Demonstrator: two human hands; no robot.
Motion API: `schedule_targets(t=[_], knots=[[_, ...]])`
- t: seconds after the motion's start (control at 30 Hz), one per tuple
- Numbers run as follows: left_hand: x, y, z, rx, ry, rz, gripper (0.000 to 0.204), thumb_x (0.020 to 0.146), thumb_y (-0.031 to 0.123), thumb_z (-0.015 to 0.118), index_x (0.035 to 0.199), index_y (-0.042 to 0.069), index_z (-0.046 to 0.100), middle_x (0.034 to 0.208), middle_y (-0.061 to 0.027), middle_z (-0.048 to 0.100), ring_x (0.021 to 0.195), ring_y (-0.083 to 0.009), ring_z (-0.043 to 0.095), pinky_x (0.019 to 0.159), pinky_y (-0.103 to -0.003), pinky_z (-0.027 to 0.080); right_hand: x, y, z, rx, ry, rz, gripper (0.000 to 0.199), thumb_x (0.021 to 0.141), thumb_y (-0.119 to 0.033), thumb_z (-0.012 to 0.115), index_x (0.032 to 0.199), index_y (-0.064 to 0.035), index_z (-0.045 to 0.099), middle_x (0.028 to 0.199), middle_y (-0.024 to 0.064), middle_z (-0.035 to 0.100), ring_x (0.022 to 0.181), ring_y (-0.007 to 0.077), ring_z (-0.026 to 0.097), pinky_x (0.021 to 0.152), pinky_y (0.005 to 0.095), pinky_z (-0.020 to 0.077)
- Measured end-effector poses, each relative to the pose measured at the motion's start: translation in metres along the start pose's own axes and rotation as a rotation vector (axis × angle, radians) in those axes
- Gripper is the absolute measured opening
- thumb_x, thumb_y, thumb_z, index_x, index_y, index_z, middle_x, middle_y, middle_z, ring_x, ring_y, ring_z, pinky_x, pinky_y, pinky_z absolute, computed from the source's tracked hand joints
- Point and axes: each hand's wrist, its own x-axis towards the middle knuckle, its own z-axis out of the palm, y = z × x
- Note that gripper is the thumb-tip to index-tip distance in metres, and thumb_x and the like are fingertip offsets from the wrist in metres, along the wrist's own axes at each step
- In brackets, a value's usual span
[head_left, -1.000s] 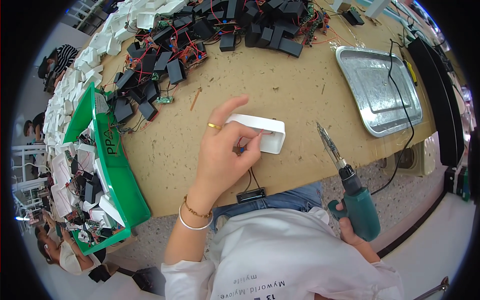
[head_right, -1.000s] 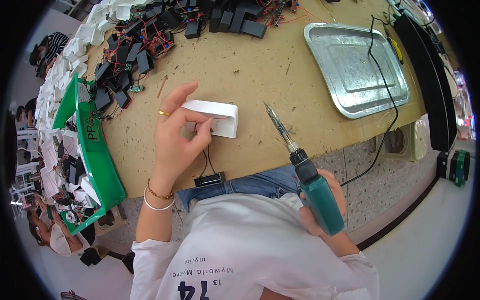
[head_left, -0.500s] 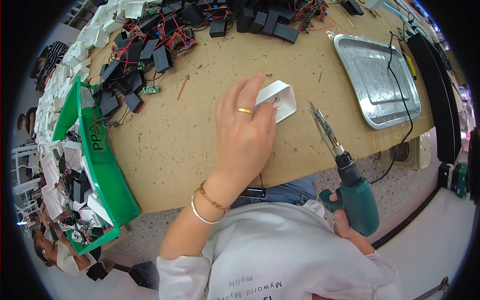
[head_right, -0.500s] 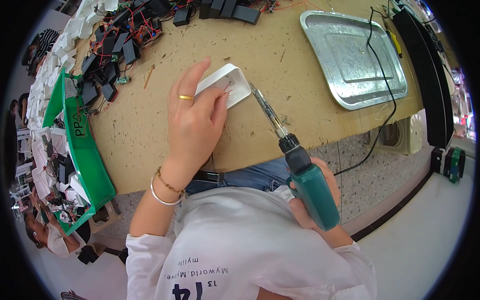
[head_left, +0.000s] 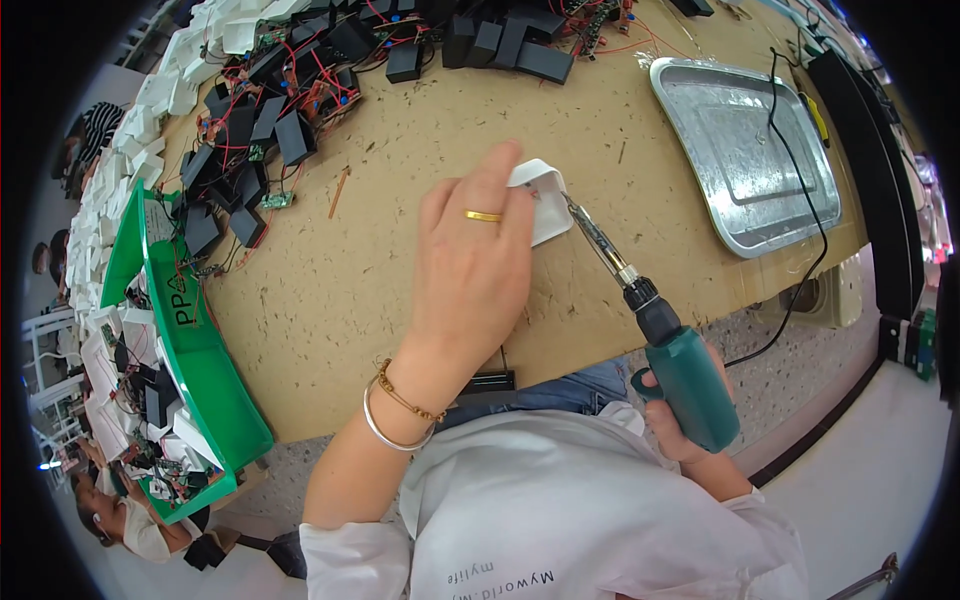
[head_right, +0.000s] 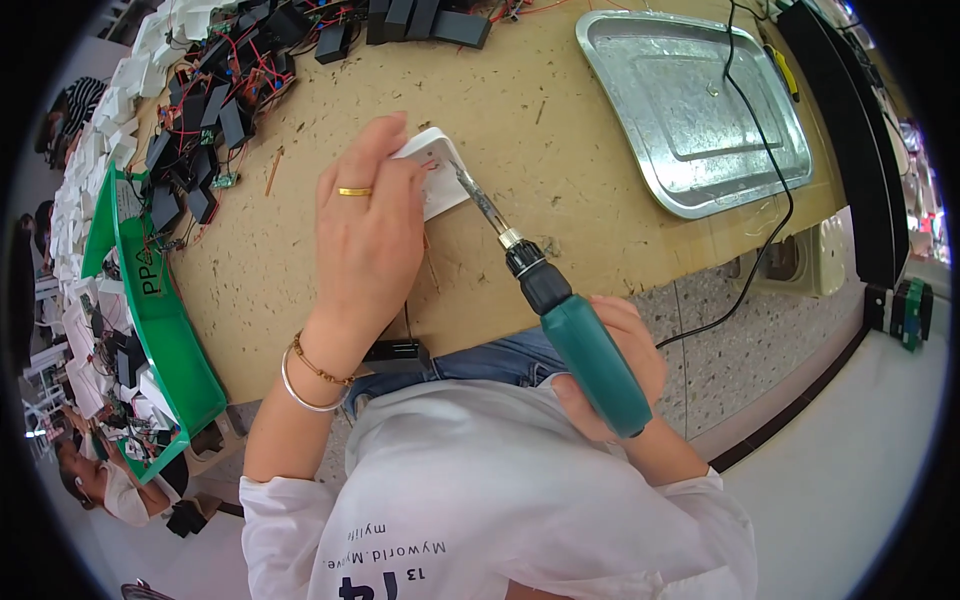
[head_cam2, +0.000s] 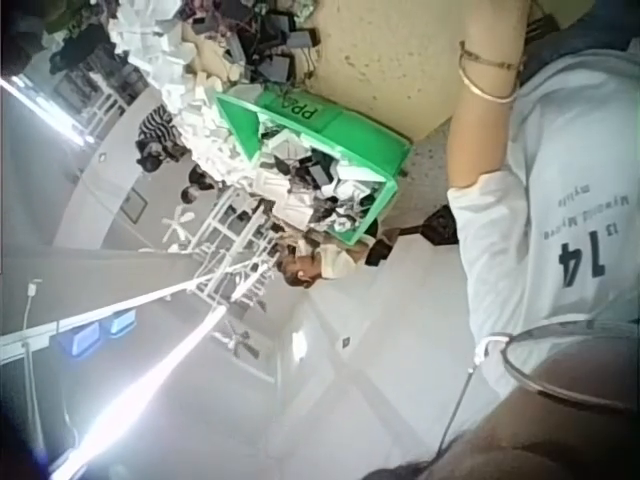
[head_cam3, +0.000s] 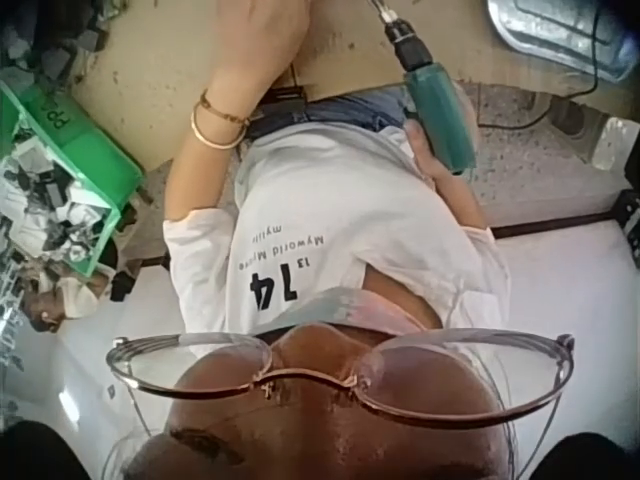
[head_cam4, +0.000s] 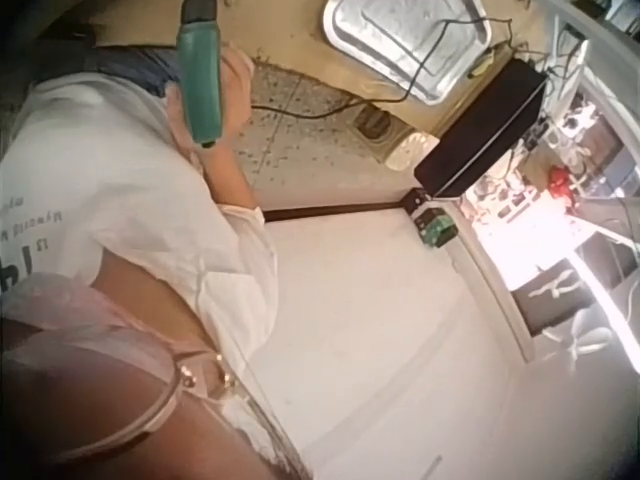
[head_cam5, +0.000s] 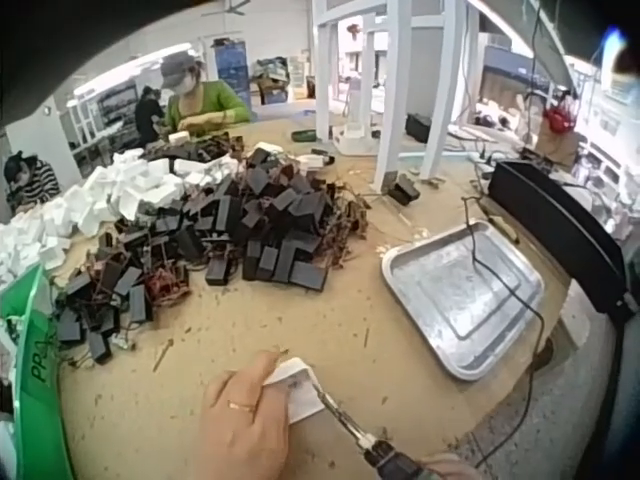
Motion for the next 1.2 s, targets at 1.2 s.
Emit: schedule_targets(t=[1.2], knots=[[-0.003,-0.002,0.008,-0.062,0.111,-0.069,0.010,0.073,0.000,0.062,0.082,-0.001,0.058,0.113,-0.0093,0.055,0.094,-0.0234,0.057,0.081,-0.038,0.044,0.025,-0.008,0.012,-0.078,-0.069,0.033,0.036,0.070,-0.011,0.074,0.099,0.0041,0.059,0.100,0.0196,0.061,0.087,0.0303,0.061,0.074,0.0345,0.0496]])
